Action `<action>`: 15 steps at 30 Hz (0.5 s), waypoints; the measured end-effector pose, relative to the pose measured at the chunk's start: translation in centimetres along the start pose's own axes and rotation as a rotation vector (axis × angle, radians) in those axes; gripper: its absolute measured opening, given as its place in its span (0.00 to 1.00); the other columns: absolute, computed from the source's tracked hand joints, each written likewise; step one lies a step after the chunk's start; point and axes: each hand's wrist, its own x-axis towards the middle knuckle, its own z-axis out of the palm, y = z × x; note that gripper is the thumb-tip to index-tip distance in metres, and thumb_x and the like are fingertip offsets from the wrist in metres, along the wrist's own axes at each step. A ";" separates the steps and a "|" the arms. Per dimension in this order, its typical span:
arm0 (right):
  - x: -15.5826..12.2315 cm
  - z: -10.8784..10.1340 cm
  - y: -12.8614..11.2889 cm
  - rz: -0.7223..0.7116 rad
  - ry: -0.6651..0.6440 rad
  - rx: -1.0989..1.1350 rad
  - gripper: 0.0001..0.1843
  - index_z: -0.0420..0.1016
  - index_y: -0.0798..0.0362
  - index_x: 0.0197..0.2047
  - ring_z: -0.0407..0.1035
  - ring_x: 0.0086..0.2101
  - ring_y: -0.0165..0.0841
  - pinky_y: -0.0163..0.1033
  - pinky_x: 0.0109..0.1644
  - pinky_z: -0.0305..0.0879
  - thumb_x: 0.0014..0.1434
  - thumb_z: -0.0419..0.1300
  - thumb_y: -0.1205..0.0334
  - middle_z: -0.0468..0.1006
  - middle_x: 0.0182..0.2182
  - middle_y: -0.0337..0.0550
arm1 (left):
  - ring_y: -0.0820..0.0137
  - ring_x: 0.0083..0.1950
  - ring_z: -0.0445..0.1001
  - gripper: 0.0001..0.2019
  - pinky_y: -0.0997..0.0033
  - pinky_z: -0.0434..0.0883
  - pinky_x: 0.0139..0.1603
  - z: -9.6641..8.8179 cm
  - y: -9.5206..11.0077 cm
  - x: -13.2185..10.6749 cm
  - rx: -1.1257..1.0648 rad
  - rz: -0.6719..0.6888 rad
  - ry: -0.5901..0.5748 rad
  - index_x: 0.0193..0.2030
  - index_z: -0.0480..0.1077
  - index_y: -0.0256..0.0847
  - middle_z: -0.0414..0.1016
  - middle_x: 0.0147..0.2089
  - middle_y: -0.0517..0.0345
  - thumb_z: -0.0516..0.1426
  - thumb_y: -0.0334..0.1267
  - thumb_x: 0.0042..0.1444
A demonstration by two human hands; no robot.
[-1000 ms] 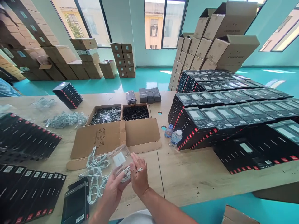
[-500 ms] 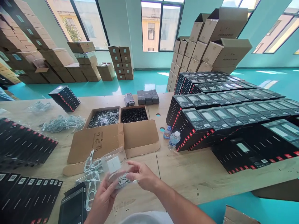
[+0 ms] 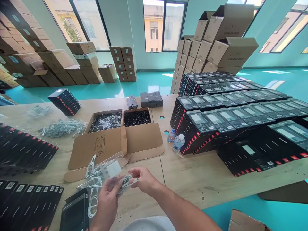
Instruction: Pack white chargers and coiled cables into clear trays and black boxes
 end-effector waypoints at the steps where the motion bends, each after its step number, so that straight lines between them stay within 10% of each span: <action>1: 0.2 0.3 0.2 -0.004 0.046 -0.027 0.19 0.78 0.54 0.40 0.67 0.30 0.30 0.37 0.35 0.67 0.41 0.69 0.59 0.75 0.30 0.37 | 0.57 0.43 0.82 0.26 0.60 0.77 0.46 0.1 0.0 0.0 0.011 0.007 0.002 0.37 0.73 0.40 0.86 0.39 0.50 0.75 0.51 0.35; 8: 1.4 1.9 1.2 -0.080 0.202 -0.158 0.09 0.80 0.53 0.30 0.64 0.29 0.30 0.33 0.32 0.59 0.43 0.62 0.67 0.75 0.24 0.36 | 0.53 0.44 0.83 0.25 0.58 0.77 0.48 -0.5 0.1 0.6 0.048 -0.022 0.009 0.38 0.76 0.39 0.86 0.38 0.49 0.75 0.44 0.32; 15: -0.1 2.4 -1.4 -0.126 -0.159 -0.136 0.15 0.84 0.53 0.39 0.63 0.27 0.28 0.33 0.32 0.58 0.51 0.64 0.54 0.75 0.25 0.35 | 0.48 0.54 0.82 0.34 0.59 0.81 0.46 -1.7 3.8 0.2 -0.283 -0.220 -0.154 0.58 0.75 0.43 0.85 0.51 0.50 0.70 0.36 0.39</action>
